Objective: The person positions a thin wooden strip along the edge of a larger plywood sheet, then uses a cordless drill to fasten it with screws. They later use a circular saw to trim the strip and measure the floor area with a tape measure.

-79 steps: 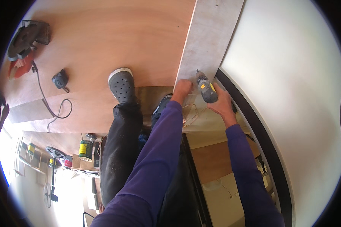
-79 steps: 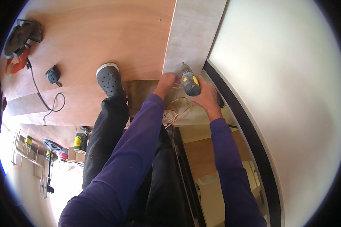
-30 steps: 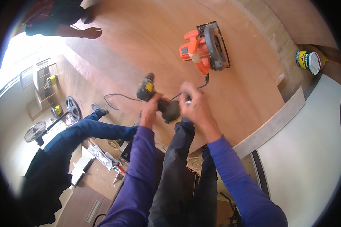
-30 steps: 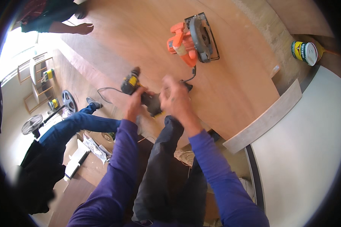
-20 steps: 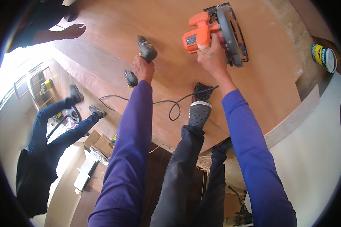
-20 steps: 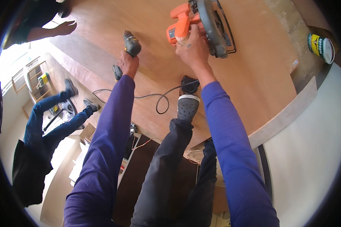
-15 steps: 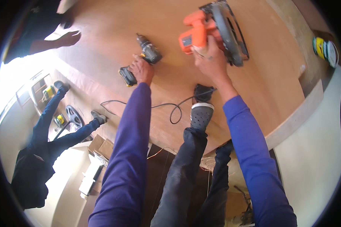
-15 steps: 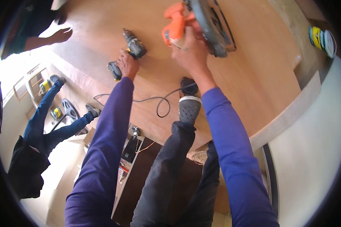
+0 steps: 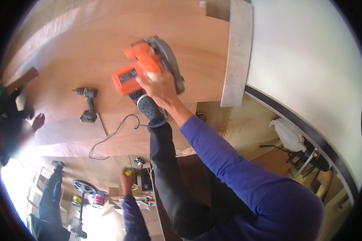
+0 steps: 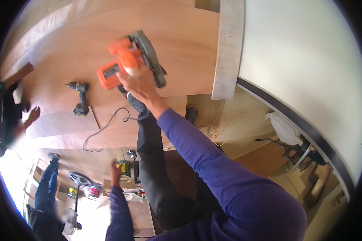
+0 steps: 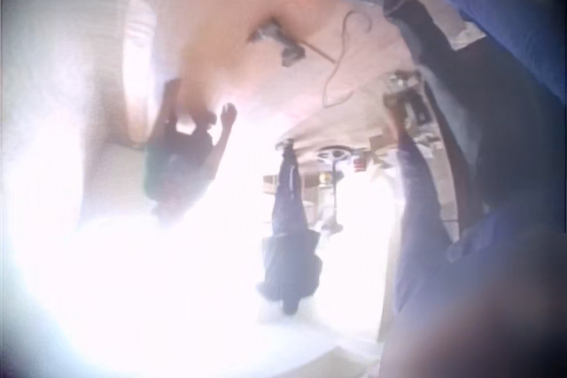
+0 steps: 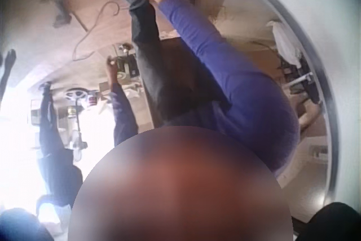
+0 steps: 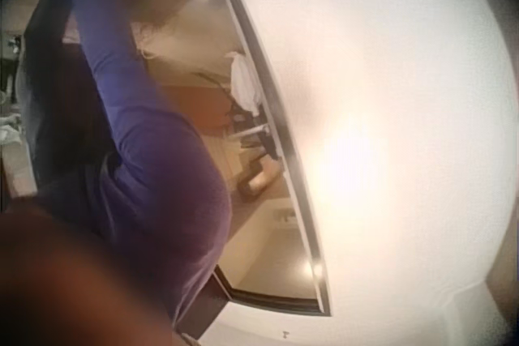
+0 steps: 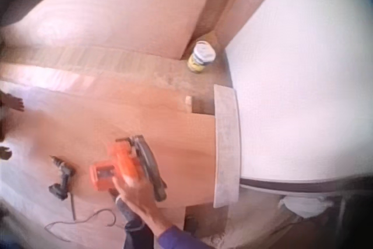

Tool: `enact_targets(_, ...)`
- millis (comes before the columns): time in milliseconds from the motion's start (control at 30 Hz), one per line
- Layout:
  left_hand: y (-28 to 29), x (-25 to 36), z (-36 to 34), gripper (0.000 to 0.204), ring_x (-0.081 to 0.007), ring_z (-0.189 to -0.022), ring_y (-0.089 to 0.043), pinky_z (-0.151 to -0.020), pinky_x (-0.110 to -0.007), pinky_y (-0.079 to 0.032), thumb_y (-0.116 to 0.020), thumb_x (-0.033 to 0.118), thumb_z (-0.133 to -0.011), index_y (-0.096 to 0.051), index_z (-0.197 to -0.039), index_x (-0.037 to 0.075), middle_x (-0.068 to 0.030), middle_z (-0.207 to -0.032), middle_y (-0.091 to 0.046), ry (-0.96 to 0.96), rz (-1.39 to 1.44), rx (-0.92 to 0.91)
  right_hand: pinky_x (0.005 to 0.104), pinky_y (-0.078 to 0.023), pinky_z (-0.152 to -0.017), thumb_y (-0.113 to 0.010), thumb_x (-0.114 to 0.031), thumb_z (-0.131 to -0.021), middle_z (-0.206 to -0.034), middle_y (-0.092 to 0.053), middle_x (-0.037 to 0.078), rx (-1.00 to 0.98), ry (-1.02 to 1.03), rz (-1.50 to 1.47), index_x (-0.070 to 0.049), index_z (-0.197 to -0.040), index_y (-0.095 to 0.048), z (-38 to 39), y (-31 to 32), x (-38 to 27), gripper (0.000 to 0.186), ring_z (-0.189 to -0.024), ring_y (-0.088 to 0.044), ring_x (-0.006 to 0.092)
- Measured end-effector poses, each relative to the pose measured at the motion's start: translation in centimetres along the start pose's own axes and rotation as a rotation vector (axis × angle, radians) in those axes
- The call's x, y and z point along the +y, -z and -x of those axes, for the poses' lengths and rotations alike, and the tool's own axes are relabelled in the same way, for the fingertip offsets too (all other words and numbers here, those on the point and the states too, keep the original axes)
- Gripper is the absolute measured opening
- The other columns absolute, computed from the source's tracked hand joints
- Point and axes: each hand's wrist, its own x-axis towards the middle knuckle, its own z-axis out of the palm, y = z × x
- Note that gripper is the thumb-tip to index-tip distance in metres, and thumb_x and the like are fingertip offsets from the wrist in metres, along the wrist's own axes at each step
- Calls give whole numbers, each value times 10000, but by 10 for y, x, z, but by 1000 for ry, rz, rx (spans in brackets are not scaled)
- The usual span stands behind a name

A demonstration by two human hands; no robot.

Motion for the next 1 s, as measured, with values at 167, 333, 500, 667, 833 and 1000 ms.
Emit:
enact_targets(167, -60, 17, 190, 337, -253, -925, -727, -798, -388, -566, -686, 105, -900, -687, -1214, -16, -161, -1047, -763, 336, 622, -59, 347, -538, -837, -775, -162, -874, -1052, -728, 96, 91, -248, -38, -26, -1226, -668, 110, 147, 19, 392, -928, -683, 171)
enact_targets(333, -80, 45, 281, 309, -192, -884, -704, -761, -345, -553, -660, 111, -936, -688, -1219, -9, -137, -991, -751, 51, 73, -69, 373, -559, -746, -741, -156, -892, -948, -739, 145, 311, -276, 285, -6, -1191, -660, 197, 271, 73, 344, -839, -720, 234)
enact_targets(500, -28, 100, 302, 305, -179, -868, -693, -760, -332, -542, -651, 117, -945, -689, -1220, -8, -126, -948, -738, 83, 187, 24, 458, -566, -724, -738, -191, -865, -894, -740, 217, 454, -378, 432, 3, -1081, -695, 258, 373, 115, 293, -844, -741, 378)
enact_targets(667, 67, 190, 280, 301, -167, -851, -682, -758, -320, -531, -643, 122, -954, -690, -1221, -8, -115, -906, -725, -37, 298, 198, 459, -555, -701, -718, -150, -867, -847, -729, 216, 468, -460, 323, 22, -982, -689, 317, 424, 146, 209, -805, -745, 386)
enact_targets(833, 150, 314, 252, 329, -167, -851, -686, -800, -306, -530, -632, 139, -971, -673, -1249, -31, -115, -954, -728, -215, -5, 453, 332, -505, -598, -684, -142, -957, -781, -691, 85, 568, -379, 315, 7, -1038, -678, 331, 433, 178, 170, -656, -673, 167)
enact_targets(1000, 133, 442, 209, 344, -164, -935, -687, -849, -310, -565, -677, 128, -986, -652, -1286, -38, -135, -1090, -721, -539, 276, 362, 366, -528, -644, -709, -146, -938, -834, -711, 97, 532, -530, -2, -5, -1091, -678, 332, 422, 167, 211, -709, -688, 197)
